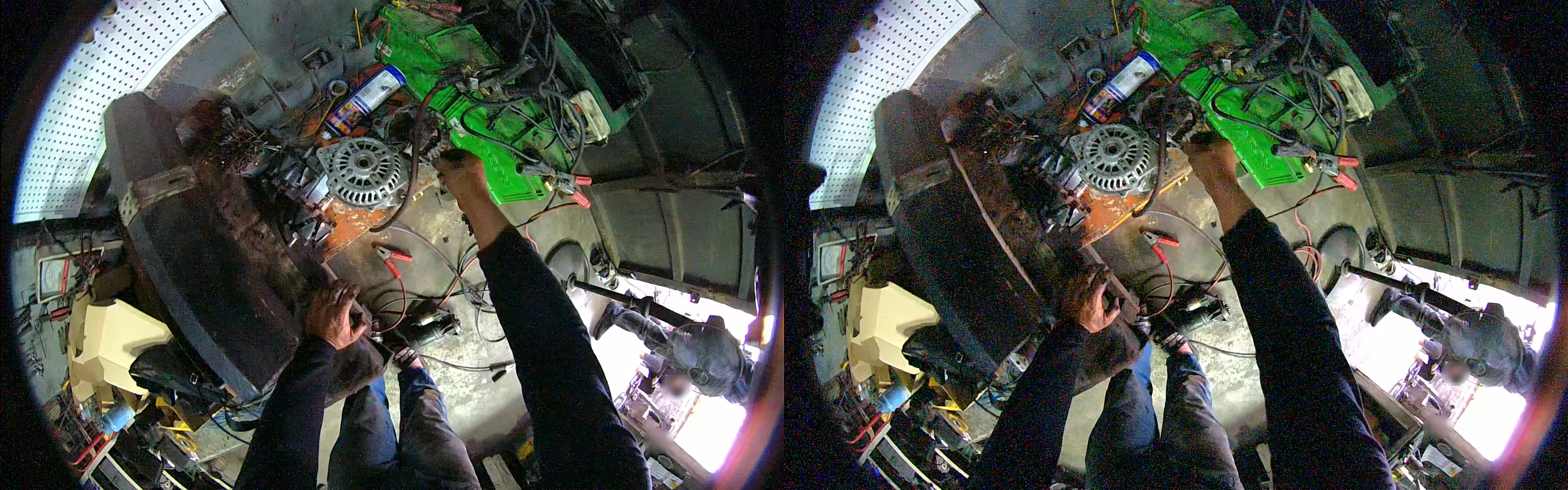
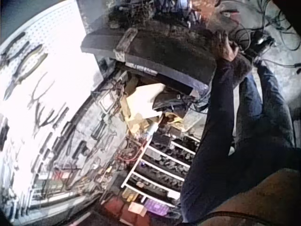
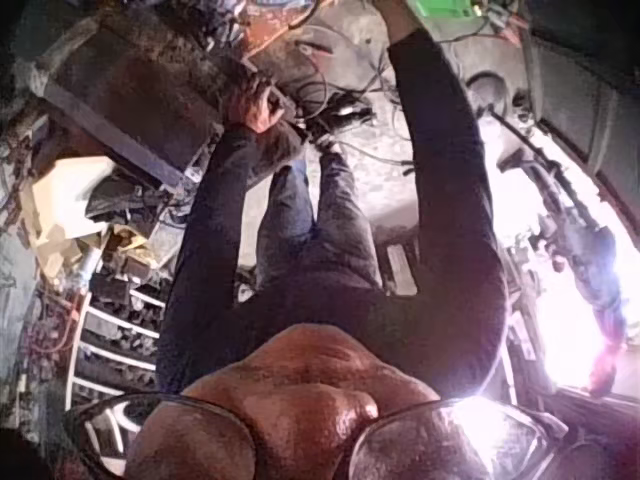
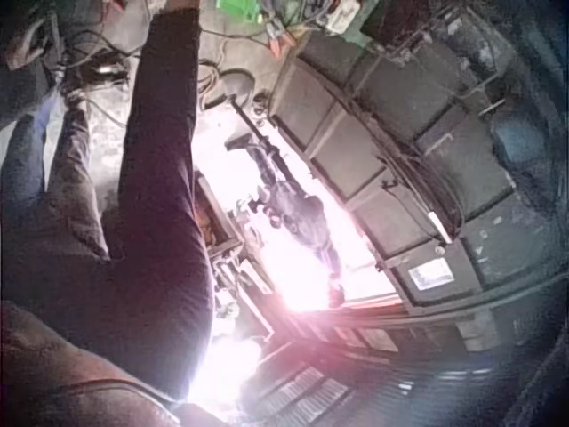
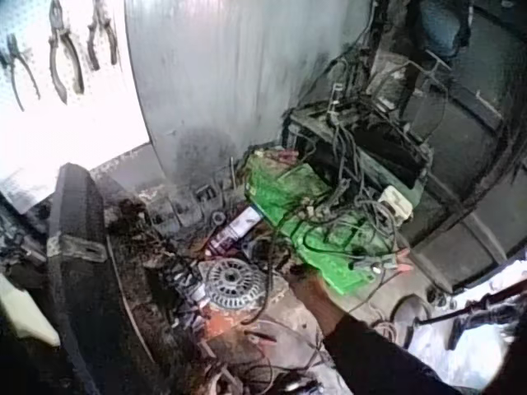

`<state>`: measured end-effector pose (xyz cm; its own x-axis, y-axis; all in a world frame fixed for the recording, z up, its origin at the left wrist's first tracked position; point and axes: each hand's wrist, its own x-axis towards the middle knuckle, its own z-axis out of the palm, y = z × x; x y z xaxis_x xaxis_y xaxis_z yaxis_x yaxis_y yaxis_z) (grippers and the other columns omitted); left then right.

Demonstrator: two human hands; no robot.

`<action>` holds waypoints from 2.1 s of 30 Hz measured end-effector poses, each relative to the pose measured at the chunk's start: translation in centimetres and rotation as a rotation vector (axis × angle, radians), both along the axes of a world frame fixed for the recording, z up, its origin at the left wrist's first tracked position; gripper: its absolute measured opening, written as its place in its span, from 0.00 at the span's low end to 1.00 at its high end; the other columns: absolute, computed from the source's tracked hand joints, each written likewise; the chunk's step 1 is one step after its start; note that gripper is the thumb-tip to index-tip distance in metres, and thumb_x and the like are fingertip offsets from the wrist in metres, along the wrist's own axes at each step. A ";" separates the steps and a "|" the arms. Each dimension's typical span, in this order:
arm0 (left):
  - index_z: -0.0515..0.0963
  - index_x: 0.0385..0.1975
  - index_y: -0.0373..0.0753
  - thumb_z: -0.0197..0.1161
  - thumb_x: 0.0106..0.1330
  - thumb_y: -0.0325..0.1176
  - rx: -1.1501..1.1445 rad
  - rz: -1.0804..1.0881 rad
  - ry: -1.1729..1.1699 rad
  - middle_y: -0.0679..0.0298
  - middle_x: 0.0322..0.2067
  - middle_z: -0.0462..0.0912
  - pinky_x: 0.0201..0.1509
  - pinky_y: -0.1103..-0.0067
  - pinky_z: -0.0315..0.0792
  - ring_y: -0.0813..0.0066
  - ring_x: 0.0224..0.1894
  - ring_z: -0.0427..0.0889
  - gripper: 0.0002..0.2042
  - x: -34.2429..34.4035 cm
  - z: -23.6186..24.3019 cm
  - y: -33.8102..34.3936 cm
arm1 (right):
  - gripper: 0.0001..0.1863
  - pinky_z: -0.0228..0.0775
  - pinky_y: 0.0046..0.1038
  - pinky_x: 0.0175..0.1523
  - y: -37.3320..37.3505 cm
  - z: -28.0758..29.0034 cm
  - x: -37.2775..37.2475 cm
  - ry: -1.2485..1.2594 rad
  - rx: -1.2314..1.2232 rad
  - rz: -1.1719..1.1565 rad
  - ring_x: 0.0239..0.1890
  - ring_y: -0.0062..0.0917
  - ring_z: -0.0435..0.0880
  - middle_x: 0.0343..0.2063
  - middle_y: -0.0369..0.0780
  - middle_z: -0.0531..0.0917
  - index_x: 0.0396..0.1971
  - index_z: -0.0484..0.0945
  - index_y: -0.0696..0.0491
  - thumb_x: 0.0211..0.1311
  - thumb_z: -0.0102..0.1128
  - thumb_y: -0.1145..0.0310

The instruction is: The person handles and inspects various engine components on a workbench, including a stator and other metal parts. They move parts around, pick them up, and examine them closely before placing them back down.

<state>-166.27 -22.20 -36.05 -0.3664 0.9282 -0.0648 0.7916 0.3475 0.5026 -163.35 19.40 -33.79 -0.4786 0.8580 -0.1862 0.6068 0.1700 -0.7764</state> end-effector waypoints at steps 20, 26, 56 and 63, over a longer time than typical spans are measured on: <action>0.70 0.66 0.43 0.67 0.56 0.54 0.075 -0.008 -0.021 0.51 0.61 0.74 0.66 0.54 0.66 0.49 0.63 0.72 0.38 0.0 -1.2 -0.2 | 0.20 0.77 0.38 0.52 2.9 -1.9 -7.3 -0.282 -0.047 -0.061 0.48 0.39 0.85 0.44 0.48 0.87 0.46 0.82 0.59 0.63 0.67 0.58; 0.70 0.65 0.43 0.66 0.57 0.54 0.094 0.036 -0.060 0.52 0.61 0.75 0.61 0.53 0.68 0.48 0.61 0.74 0.37 0.8 -3.1 -0.7 | 0.14 0.76 0.31 0.39 2.2 0.7 -1.5 0.337 -0.461 -0.295 0.34 0.28 0.83 0.38 0.41 0.86 0.46 0.80 0.59 0.61 0.68 0.73; 0.71 0.63 0.37 0.69 0.64 0.43 -0.016 0.098 -0.345 0.43 0.59 0.77 0.63 0.59 0.72 0.44 0.60 0.78 0.30 6.0 7.1 3.9 | 0.08 0.77 0.30 0.40 -23.0 22.0 29.2 1.319 -0.912 -0.961 0.40 0.31 0.86 0.41 0.38 0.87 0.45 0.81 0.55 0.69 0.63 0.71; 0.77 0.55 0.34 0.67 0.66 0.44 -0.142 -0.164 -0.398 0.48 0.50 0.83 0.57 0.63 0.76 0.49 0.51 0.84 0.23 16.2 16.2 0.3 | 0.06 0.77 0.31 0.45 -29.0 26.9 36.1 1.432 -0.751 -1.105 0.42 0.30 0.86 0.38 0.35 0.88 0.43 0.81 0.52 0.68 0.64 0.74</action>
